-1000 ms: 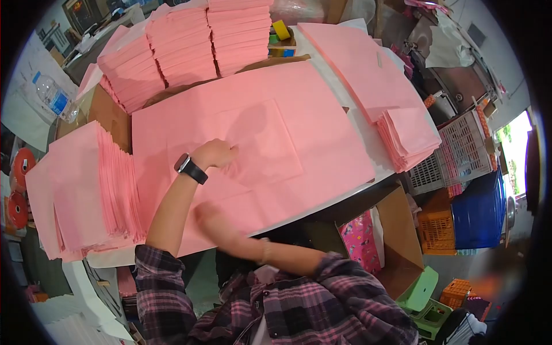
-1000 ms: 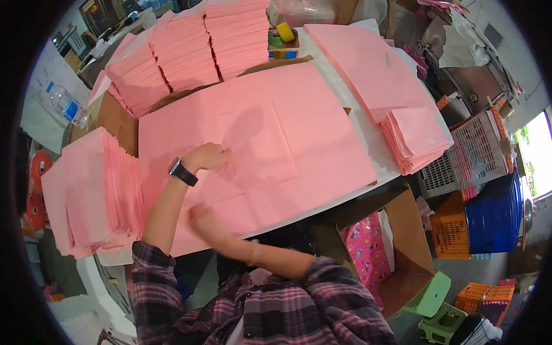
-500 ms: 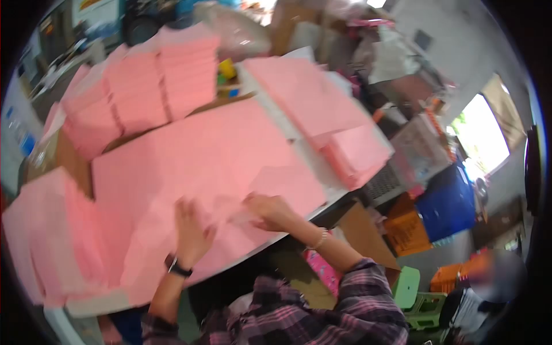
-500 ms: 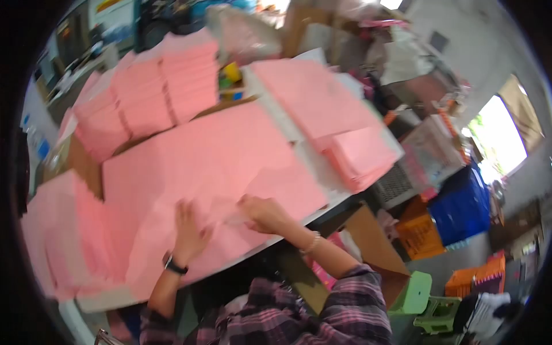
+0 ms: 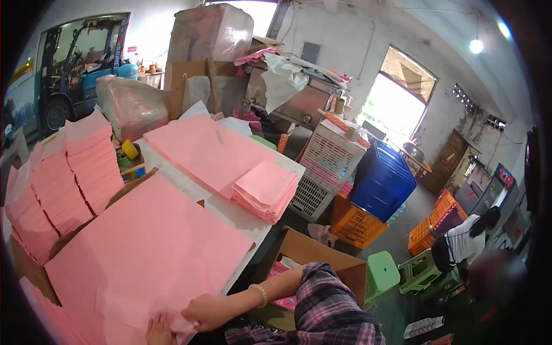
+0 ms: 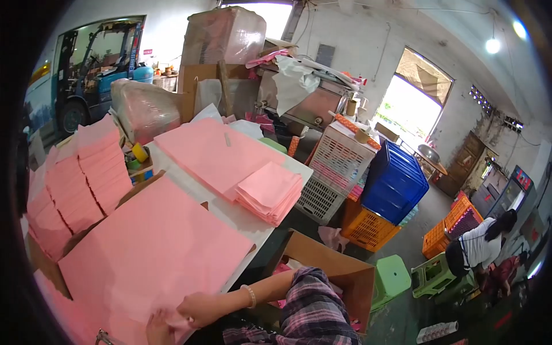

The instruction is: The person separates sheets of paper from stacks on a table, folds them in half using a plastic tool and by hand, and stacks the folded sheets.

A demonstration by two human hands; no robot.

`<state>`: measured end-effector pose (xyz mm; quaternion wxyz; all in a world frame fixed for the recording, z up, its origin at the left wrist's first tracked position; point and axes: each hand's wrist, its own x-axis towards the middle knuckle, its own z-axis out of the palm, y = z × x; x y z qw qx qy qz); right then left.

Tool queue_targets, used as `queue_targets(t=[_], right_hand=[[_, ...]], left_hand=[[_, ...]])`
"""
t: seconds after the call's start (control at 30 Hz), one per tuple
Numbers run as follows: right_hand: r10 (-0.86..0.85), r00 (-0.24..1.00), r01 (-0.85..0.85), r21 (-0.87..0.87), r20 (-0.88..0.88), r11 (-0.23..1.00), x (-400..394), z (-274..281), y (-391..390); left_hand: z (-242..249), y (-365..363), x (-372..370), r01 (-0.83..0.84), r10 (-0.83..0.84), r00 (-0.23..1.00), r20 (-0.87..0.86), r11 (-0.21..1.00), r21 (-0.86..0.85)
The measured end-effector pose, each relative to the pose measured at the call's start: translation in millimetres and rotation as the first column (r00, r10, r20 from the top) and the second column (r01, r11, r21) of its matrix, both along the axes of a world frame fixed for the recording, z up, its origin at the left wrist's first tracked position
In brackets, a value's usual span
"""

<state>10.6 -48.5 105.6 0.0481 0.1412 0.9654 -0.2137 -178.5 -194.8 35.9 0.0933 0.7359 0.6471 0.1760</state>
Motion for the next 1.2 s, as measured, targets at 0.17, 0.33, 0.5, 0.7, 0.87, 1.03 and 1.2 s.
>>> queue_targets(t=[0.17, 0.33, 0.5, 0.7, 0.87, 1.03, 1.2], right_hand=[[0.179, 0.960, -0.273, -0.579, -0.215, 0.768, -8, 12, 21], [0.034, 0.933, -0.148, -0.296, -0.359, 0.944, 1, -14, 106], [-0.308, 0.932, 0.055, -0.768, -0.190, 0.639, 8, -37, 153], [-0.601, 0.774, 0.378, -0.906, 0.198, 0.188, -24, -51, 136], [-0.515, 0.857, 0.287, -0.818, -0.012, 0.498, -43, -52, 129], [-0.428, 0.899, 0.235, -0.721, -0.093, 0.651, -46, -57, 150], [-0.507, 0.861, 0.326, -0.720, -0.040, 0.612, -54, -63, 143]], left_hand=[[-63, -34, -31, 0.148, -0.161, 0.980, -0.116, 0.983, -0.112], [-25, -32, -28, 0.094, -0.057, 0.974, 0.217, 0.982, -0.165], [-26, -28, -55, -0.243, 0.549, 0.558, 0.622, 0.825, -0.510], [-14, -11, -67, -0.219, 0.549, -0.060, 0.834, 0.808, -0.548], [-32, -6, -73, -0.145, 0.426, -0.247, 0.871, 0.872, -0.467], [-24, 2, -72, -0.242, 0.450, -0.274, 0.850, 0.823, -0.514], [-34, 10, -71, -0.453, 0.490, -0.052, 0.870, 0.765, -0.458]])
